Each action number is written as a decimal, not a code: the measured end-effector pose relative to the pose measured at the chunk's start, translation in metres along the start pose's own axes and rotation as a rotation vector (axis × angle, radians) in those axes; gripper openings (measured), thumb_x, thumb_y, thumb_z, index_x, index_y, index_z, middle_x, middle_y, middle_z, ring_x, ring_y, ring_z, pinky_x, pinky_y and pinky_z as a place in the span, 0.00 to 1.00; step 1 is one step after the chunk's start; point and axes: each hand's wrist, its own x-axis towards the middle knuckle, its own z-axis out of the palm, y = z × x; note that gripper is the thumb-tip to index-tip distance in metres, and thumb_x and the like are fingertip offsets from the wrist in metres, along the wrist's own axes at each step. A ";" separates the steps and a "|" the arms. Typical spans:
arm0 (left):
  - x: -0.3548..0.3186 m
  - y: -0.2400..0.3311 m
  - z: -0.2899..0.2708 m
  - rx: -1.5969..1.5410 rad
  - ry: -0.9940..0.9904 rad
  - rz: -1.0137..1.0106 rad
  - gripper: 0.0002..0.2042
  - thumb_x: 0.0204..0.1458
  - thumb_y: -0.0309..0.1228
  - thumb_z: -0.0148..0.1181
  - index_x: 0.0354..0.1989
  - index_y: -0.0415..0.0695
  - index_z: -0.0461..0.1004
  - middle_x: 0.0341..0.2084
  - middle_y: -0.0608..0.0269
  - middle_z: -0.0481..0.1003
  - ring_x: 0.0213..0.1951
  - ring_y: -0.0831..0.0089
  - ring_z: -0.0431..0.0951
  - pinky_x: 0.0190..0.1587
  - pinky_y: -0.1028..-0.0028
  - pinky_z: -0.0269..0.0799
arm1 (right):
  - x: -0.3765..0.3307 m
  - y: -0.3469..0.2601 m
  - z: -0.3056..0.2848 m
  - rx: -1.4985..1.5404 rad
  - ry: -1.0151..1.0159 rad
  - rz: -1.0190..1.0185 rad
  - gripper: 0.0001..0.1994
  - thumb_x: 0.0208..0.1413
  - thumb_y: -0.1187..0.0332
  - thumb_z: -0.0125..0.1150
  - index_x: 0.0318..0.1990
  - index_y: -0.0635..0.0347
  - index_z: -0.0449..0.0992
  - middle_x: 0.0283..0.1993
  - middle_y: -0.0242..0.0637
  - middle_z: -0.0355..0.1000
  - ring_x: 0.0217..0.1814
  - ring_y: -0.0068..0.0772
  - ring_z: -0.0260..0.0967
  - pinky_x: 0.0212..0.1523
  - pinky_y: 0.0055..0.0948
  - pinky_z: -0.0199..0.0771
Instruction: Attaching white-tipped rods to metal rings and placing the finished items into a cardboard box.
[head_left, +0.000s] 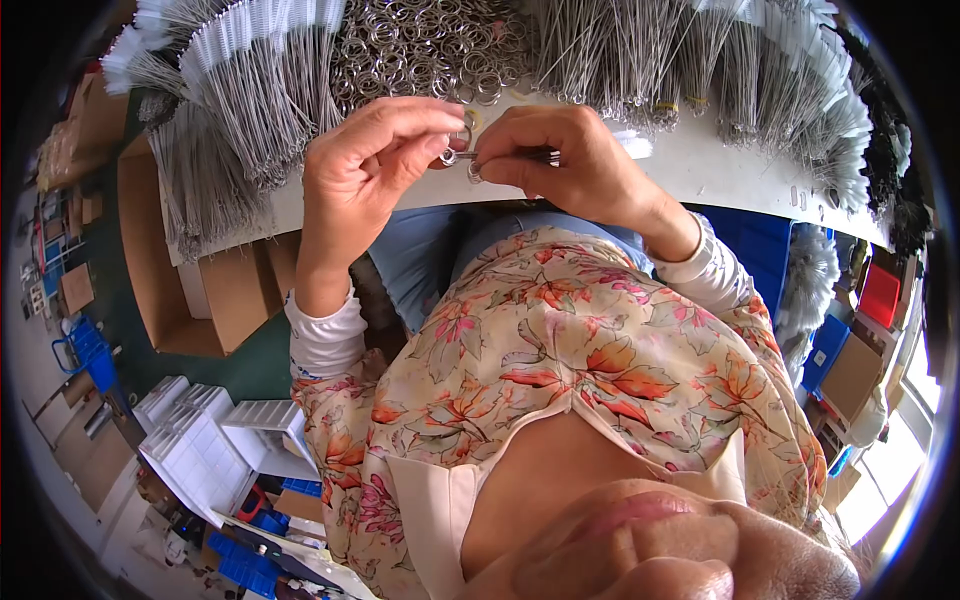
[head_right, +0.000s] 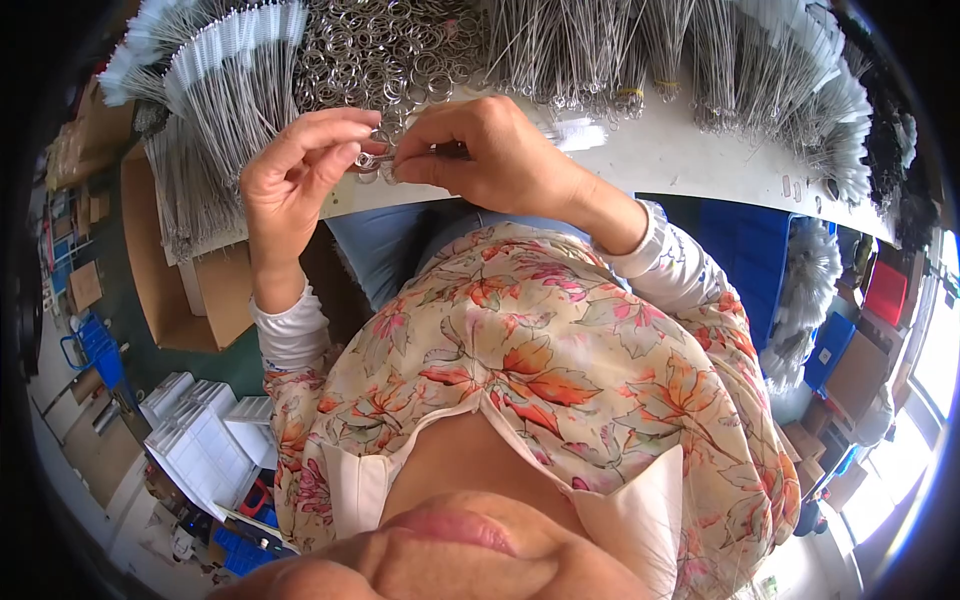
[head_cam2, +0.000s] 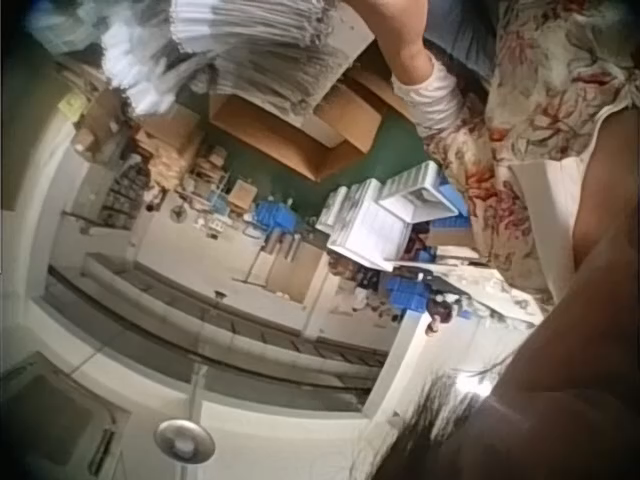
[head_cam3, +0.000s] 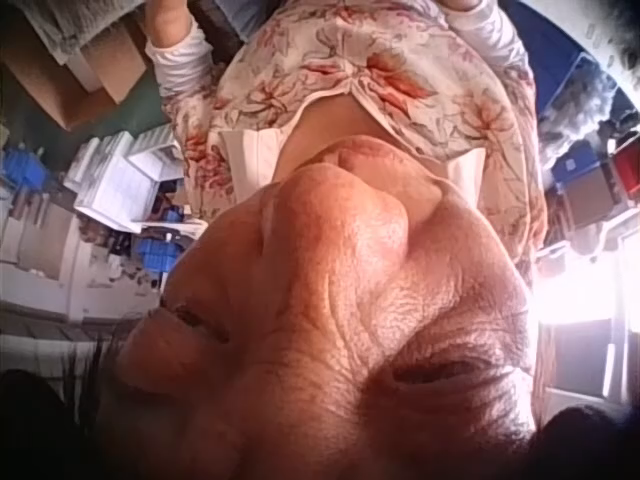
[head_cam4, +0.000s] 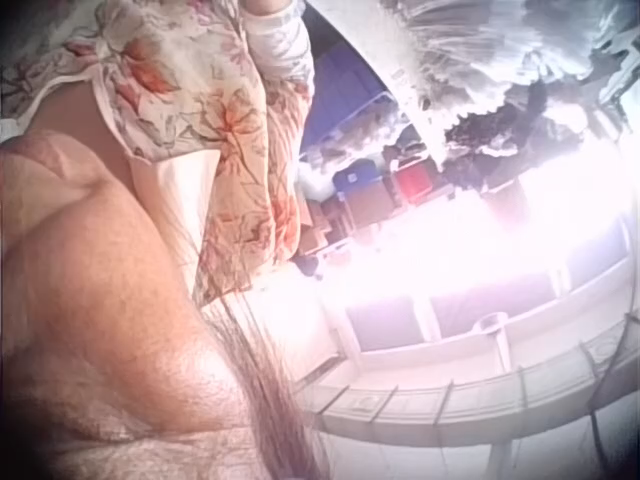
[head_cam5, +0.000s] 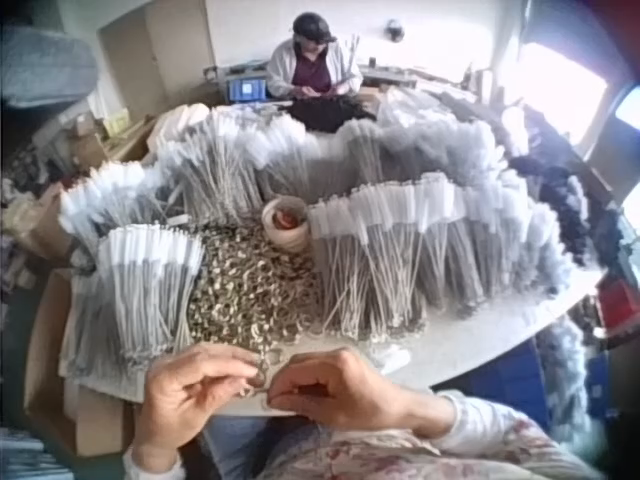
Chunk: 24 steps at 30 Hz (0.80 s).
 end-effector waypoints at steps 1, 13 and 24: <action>0.002 -0.001 -0.004 -0.001 -0.119 0.069 0.09 0.51 0.21 0.57 0.40 0.38 0.74 0.39 0.58 0.74 0.34 0.79 0.77 0.32 0.83 0.73 | -0.001 -0.002 -0.001 0.035 -0.006 0.009 0.05 0.47 0.72 0.62 0.32 0.62 0.77 0.28 0.37 0.73 0.30 0.34 0.71 0.31 0.28 0.69; 0.000 0.007 -0.010 -0.191 -0.182 -0.062 0.09 0.49 0.16 0.54 0.39 0.35 0.73 0.39 0.54 0.74 0.38 0.73 0.77 0.40 0.76 0.77 | -0.001 -0.006 -0.002 0.093 -0.014 -0.009 0.05 0.48 0.72 0.62 0.33 0.63 0.77 0.30 0.37 0.72 0.29 0.29 0.70 0.31 0.25 0.69; 0.007 0.024 0.022 0.212 0.253 0.408 0.14 0.40 0.13 0.60 0.38 0.31 0.74 0.36 0.52 0.76 0.32 0.69 0.80 0.35 0.77 0.77 | 0.015 -0.044 -0.021 0.572 0.017 0.230 0.09 0.54 0.65 0.59 0.37 0.61 0.77 0.33 0.29 0.72 0.25 0.16 0.66 0.26 0.16 0.66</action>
